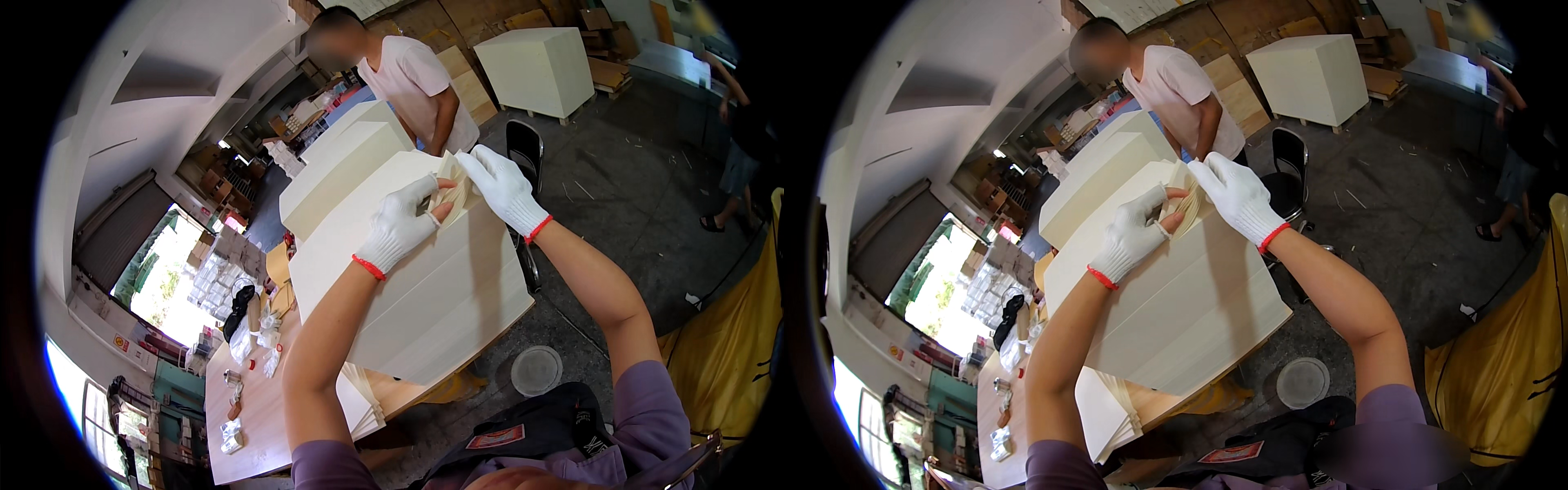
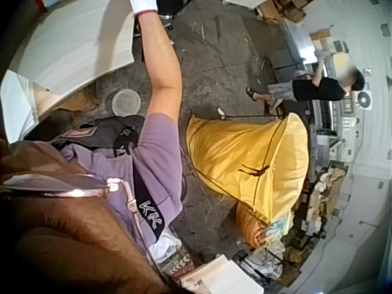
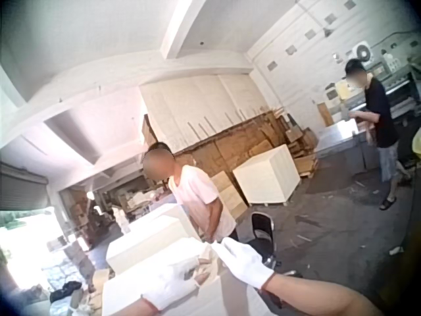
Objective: The person repeatedly picks up small stacks of white paper sheets from a table and places them onto a larger stack. The person wears white gloves and handles the paper with both hands, aligning the edges before stacking. The process is repetitive and continues throughout the clip.
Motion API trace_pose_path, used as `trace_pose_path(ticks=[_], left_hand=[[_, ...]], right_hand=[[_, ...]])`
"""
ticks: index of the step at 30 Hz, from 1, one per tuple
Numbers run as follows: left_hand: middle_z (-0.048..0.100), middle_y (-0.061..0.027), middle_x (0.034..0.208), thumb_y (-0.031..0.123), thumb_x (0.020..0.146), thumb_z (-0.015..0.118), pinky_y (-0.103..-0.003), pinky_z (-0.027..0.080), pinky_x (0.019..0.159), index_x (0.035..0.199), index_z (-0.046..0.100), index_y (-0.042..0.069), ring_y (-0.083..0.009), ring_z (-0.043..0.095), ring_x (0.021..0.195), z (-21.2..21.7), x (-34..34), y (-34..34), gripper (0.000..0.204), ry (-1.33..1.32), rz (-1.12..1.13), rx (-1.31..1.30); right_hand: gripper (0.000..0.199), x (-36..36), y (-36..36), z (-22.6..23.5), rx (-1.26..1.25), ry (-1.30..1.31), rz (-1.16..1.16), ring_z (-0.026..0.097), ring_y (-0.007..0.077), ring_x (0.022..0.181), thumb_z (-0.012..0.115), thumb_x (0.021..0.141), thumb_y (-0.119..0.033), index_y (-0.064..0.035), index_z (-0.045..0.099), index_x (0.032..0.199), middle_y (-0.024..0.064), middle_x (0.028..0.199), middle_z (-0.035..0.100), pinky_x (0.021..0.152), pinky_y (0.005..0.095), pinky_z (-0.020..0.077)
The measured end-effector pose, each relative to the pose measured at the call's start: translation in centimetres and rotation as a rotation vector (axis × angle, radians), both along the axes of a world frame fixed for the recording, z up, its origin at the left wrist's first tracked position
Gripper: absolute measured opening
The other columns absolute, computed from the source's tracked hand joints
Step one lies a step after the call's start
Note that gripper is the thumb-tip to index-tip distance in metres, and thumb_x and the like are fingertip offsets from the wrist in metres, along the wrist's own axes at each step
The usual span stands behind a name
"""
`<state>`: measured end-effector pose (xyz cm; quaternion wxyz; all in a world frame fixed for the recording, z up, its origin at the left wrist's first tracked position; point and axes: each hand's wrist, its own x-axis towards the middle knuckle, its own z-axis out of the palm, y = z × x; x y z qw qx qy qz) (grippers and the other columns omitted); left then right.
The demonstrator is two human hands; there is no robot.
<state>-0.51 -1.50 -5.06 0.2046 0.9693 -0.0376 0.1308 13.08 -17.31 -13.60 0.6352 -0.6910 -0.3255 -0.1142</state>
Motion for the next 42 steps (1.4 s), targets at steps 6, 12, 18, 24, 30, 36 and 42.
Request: trace_pose_path(ticks=[6, 12, 18, 24, 30, 36, 42], left_hand=[[0.077, -0.0170, 0.115, 0.011, 0.099, 0.063, -0.038, 0.055, 0.097, 0.144, 0.066, 0.014, -0.0276, 0.074, 0.104, -1.1, -0.1, 0.7, 0.045, -0.159, -0.087, 0.074], [0.076, -0.0220, 0.117, 0.016, 0.098, 0.063, -0.047, 0.057, 0.095, 0.147, 0.059, 0.017, -0.0413, 0.074, 0.108, -1.6, 0.6, 1.5, 0.049, -0.143, -0.063, -0.003], [0.076, -0.0201, 0.111, 0.016, 0.099, 0.061, -0.044, 0.056, 0.092, 0.144, 0.061, 0.014, -0.0361, 0.073, 0.102, -1.4, 0.4, 1.3, 0.045, -0.099, -0.037, 0.016], [0.074, -0.0177, 0.108, 0.019, 0.100, 0.061, -0.042, 0.055, 0.089, 0.142, 0.064, 0.016, -0.0321, 0.070, 0.098, -0.7, 1.5, 0.2, 0.043, -0.056, 0.103, 0.149], [0.075, -0.0170, 0.116, 0.024, 0.099, 0.070, -0.040, 0.055, 0.093, 0.140, 0.066, 0.014, -0.0282, 0.072, 0.105, -1.2, 2.0, 1.2, 0.042, -0.054, 0.052, 0.078], [0.076, -0.0151, 0.123, 0.028, 0.093, 0.082, -0.038, 0.054, 0.099, 0.138, 0.067, 0.008, -0.0260, 0.072, 0.112, -0.8, 0.6, 0.3, 0.051, -0.024, -0.017, 0.043], [0.075, -0.0157, 0.127, 0.028, 0.092, 0.083, -0.037, 0.053, 0.100, 0.139, 0.066, 0.007, -0.0243, 0.070, 0.116, -0.2, 0.1, 0.1, 0.055, 0.037, 0.012, -0.101]], right_hand=[[0.057, -1.4, -0.4, 0.8, -0.012, 0.037, 0.003, 0.065, 0.0359, 0.078, 0.052, 0.108, -0.059, -0.0046, 0.062, 0.097, 0.0183, 0.081, 0.063, 0.075, 0.0440, 0.0493], [0.053, -1.1, -0.4, 0.4, -0.018, 0.004, -0.010, 0.067, 0.0377, 0.080, 0.053, 0.109, -0.057, -0.0055, 0.061, 0.096, 0.0189, 0.082, 0.065, 0.075, 0.0453, 0.0499], [0.050, -0.7, 0.2, -0.6, 0.073, -0.070, -0.005, 0.063, 0.0382, 0.074, 0.053, 0.110, -0.052, -0.0053, 0.058, 0.094, 0.0178, 0.077, 0.061, 0.070, 0.0457, 0.0480], [0.039, -0.8, 0.1, -0.8, 0.079, -0.029, 0.027, 0.048, 0.0113, 0.069, 0.056, 0.112, -0.037, -0.0021, 0.055, 0.094, 0.0038, 0.074, 0.051, 0.068, 0.0322, 0.0439], [0.046, -0.5, 0.4, -0.5, 0.071, 0.018, 0.044, 0.060, 0.0336, 0.075, 0.053, 0.110, -0.049, -0.0042, 0.059, 0.098, 0.0174, 0.081, 0.059, 0.074, 0.0423, 0.0483], [0.049, 0.1, 0.4, -0.8, 0.054, 0.021, 0.041, 0.062, 0.0307, 0.078, 0.053, 0.110, -0.051, -0.0043, 0.060, 0.099, 0.0157, 0.083, 0.063, 0.076, 0.0417, 0.0489], [0.049, -0.1, 0.4, -0.8, 0.054, 0.026, 0.028, 0.061, 0.0306, 0.077, 0.053, 0.110, -0.051, -0.0044, 0.059, 0.098, 0.0155, 0.083, 0.062, 0.075, 0.0412, 0.0486]])
